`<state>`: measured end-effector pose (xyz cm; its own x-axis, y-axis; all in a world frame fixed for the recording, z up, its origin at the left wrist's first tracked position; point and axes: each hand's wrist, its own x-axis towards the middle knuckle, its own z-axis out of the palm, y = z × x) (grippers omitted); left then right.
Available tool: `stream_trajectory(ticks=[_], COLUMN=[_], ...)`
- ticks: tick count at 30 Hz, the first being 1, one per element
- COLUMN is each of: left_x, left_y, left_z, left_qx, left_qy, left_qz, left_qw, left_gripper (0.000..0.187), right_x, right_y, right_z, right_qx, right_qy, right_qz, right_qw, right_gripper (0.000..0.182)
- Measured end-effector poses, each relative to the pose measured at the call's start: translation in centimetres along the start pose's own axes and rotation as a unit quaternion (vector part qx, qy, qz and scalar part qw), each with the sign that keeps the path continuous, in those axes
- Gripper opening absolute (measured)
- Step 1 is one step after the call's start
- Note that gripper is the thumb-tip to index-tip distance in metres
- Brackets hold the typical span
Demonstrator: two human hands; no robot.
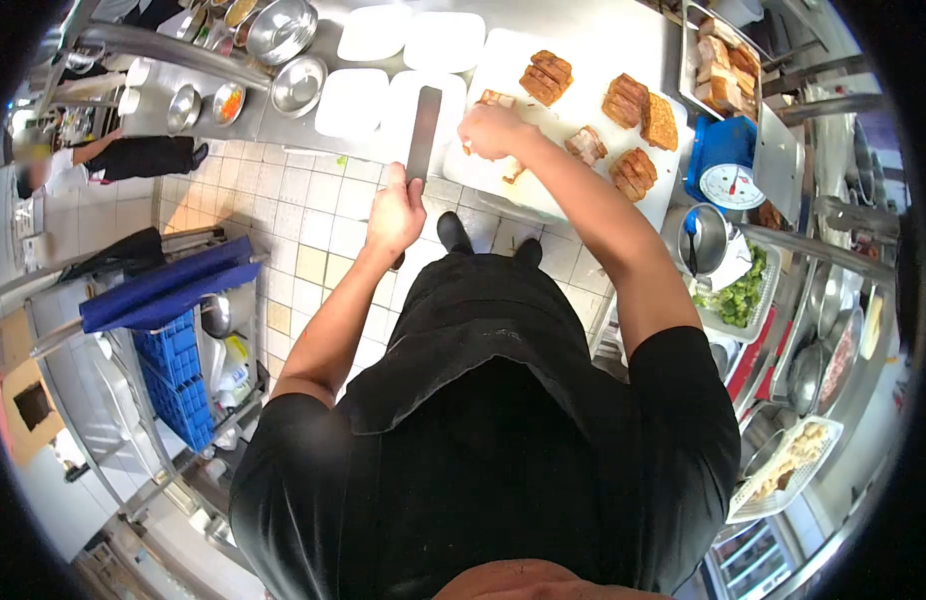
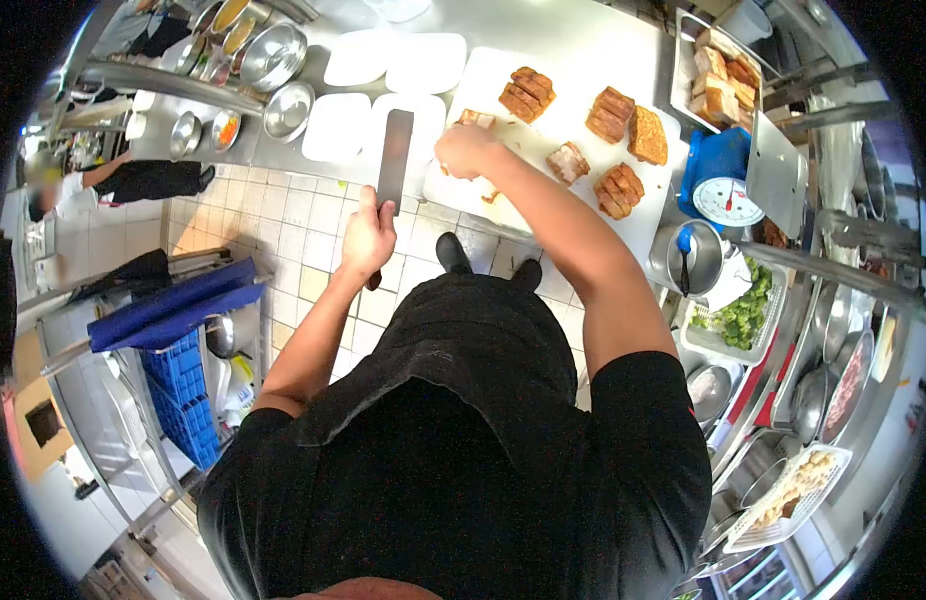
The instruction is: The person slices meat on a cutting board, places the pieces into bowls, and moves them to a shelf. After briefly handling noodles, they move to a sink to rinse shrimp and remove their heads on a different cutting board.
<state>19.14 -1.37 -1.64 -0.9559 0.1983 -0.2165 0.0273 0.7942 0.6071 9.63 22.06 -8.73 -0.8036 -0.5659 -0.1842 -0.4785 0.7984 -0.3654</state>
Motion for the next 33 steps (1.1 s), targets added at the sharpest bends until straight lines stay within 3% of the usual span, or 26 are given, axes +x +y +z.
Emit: stream_trajectory(ticks=[2, 5, 12, 15, 21, 27, 30, 33], left_x=[-0.5, -1.4, -1.4, -1.1, -0.8, -0.3, -0.5, -0.4], left_y=[-0.7, -1.0, -1.0, -0.5, 0.0, -0.4, -0.9, -1.5], left_z=[0.0, 0.3, 1.8, 2.0, 2.0, 2.3, 3.1, 4.3], left_qx=[-0.01, -0.023, -0.021, 0.01, 0.005, 0.058, 0.084, 0.106], left_qy=[0.003, 0.003, -0.033, -0.034, -0.038, -0.08, -0.122, -0.127], left_qz=[-0.005, -0.012, -0.027, -0.018, -0.006, -0.036, -0.042, -0.026], left_qw=[1.0, 1.0, 0.999, 0.999, 0.999, 0.994, 0.988, 0.986], left_gripper=[0.021, 0.02, 0.025, 0.022, 0.022, 0.026, 0.026, 0.027], right_x=[-1.4, -4.9, -9.1, -8.9, -7.1, -7.8, -10.6, -11.9], right_y=[0.3, -0.5, 0.1, -0.3, 0.3, -0.1, -1.4, -2.8], right_z=[-1.4, -4.8, 0.1, 1.0, -0.1, -0.9, -1.8, 0.4], right_qx=[0.09, 0.107, 0.002, 0.025, 0.026, 0.01, 0.025, 0.162], right_qy=[0.063, 0.146, 0.106, 0.132, 0.116, -0.014, 0.028, 0.065], right_qz=[-0.023, -0.072, -0.061, -0.042, 0.042, 0.038, 0.081, 0.196], right_qw=[0.994, 0.981, 0.992, 0.99, 0.992, 0.999, 0.996, 0.965], right_gripper=[0.016, 0.01, 0.008, 0.011, 0.033, 0.07, 0.089, 0.105])
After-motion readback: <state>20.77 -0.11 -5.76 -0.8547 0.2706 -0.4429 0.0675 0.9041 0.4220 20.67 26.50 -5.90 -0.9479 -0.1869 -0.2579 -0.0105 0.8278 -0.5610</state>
